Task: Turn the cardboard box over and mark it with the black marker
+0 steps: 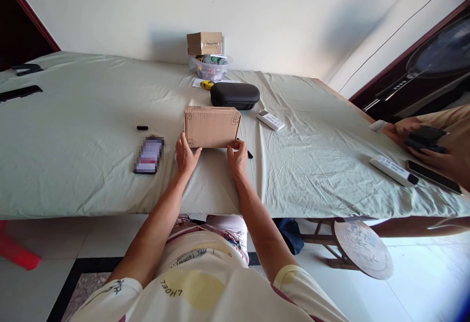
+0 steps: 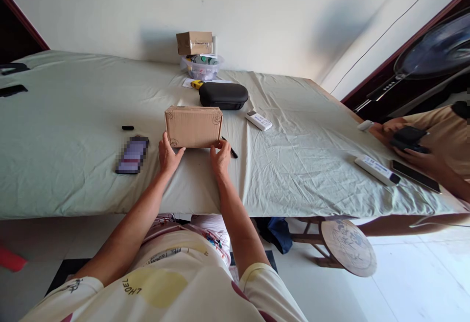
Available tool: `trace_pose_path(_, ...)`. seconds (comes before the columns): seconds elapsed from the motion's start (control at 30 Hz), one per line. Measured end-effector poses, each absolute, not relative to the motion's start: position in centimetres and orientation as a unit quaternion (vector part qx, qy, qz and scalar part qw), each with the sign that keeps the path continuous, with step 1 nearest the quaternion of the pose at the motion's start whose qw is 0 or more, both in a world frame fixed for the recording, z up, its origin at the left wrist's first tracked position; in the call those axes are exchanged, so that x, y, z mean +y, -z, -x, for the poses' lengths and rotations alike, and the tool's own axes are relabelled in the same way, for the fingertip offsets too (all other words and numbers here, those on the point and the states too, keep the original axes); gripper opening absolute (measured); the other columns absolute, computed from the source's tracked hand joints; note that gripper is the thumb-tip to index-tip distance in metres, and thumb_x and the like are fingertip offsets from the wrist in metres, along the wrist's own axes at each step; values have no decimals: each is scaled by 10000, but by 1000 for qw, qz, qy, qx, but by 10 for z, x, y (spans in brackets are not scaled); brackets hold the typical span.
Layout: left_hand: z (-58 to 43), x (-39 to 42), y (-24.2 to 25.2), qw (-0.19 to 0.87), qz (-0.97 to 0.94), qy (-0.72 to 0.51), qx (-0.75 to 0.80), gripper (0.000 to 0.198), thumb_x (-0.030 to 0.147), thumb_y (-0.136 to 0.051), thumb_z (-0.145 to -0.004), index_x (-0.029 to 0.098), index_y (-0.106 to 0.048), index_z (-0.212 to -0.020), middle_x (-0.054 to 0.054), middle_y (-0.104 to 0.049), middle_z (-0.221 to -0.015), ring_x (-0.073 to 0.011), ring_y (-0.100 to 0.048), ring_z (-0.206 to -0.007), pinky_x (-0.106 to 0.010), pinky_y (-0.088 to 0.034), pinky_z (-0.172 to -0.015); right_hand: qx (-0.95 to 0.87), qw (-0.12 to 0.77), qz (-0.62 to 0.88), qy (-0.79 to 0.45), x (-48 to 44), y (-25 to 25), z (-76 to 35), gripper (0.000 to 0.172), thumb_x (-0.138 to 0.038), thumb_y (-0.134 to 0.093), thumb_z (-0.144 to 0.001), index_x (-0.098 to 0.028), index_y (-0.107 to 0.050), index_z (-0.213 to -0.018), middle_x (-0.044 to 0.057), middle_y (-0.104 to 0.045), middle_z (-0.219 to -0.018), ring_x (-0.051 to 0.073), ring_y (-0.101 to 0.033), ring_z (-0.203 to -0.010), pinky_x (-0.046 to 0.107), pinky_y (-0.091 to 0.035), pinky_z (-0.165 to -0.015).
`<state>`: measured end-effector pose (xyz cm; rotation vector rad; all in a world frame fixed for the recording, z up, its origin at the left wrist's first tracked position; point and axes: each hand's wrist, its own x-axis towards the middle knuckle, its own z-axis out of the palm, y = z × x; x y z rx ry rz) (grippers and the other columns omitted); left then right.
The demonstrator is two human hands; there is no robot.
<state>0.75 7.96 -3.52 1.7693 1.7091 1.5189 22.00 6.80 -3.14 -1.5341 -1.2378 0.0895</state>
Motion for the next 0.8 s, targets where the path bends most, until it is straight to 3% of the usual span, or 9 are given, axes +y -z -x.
trace_pose_path(0.2,-12,73,30,103,-592,-522,605,1090,406,-890,-799,117,-270,-1647,-298,-520,-1508,-458,-493,-1459,-630,-420,-1213,-566,524,636,2,62,32,-202,601,-384,-791,-827,-218,-506,-1330,129,-624,-1161,294,-586,-1137,511,-526,-1021)
trace_pose_path(0.4,-18,70,24,97,-582,-504,631,1298,538,-935,-705,32,-209,-1655,-352,-504,-1488,-511,-491,-1427,-667,-425,-1183,-554,507,659,39,57,27,-192,714,-453,-880,-784,-204,-494,-1330,139,-624,-1180,305,-580,-1113,517,-528,-1010)
trace_pose_path(0.6,-12,74,25,118,-566,-498,646,1318,500,-944,-700,1,-188,-1657,-374,-478,-1524,-509,-458,-1478,-633,-429,-1206,-577,527,624,15,58,27,-195,495,-344,-815,-862,-218,-546,-1257,120,-644,-1145,272,-601,-1086,471,-545,-991)
trace_pose_path(0.8,-4,77,26,143,-569,-494,642,1054,312,-834,-853,85,-210,-1672,-312,-498,-1585,-423,-480,-1519,-569,-407,-1261,-564,566,599,-60,66,31,-211,284,-165,-612,-911,-250,-620,-1182,59,-660,-1039,197,-634,-934,343,-565,-806)
